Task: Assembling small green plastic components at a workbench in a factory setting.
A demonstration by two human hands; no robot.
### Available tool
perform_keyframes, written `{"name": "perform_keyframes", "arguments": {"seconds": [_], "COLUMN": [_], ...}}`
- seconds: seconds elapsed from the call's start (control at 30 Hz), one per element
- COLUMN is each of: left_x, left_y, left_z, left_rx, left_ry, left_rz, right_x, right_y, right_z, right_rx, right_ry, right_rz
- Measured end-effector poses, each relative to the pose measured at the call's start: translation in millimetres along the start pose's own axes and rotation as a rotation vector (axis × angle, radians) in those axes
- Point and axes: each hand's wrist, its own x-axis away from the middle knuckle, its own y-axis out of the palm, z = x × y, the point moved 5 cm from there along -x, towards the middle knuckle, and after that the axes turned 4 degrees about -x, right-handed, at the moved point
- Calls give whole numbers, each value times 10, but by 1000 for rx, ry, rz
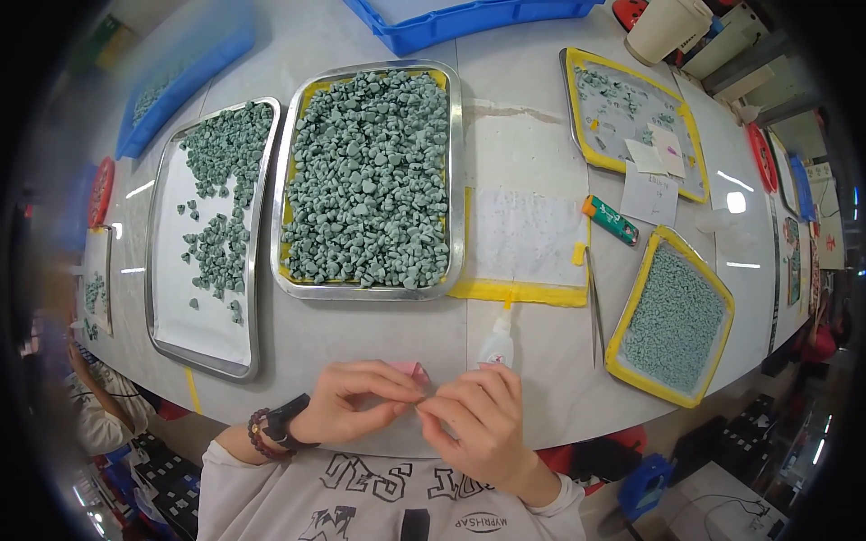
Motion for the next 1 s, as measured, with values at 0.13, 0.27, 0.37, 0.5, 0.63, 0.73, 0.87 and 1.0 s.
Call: {"name": "perform_keyframes", "arguments": {"seconds": [0.13, 0.27, 0.37, 0.5, 0.63, 0.73, 0.87, 1.0], "left_x": [-9, -12, -5, -4, -4, 4, 9, 10], "left_y": [-11, -20, -19, -7, -4, -5, -6, -9], "left_z": [3, 10, 6, 7, 13, 11, -7, -51], "left_rx": [-14, -41, -60, -68, -66, -75, -47, 22], "left_ry": [-5, 6, 24, 37, 27, 30, 36, 29], "left_rz": [10, 15, 23, 36, 47, 58, 50, 56], "right_x": [-20, -30, -18, -45, -49, -38, -20, -17], "right_y": [-28, -36, -22, -22, -14, -8, -7, 3], "right_z": [-6, -20, 0, 1, 14, 31, 43, 57], "right_rx": [-26, -11, -24, -41, -73, -106, -146, -197], "right_ry": [3, -14, 6, 27, 36, 54, 96, 143], "right_rz": [30, 25, 10, 20, 33, 28, 23, 14]}}
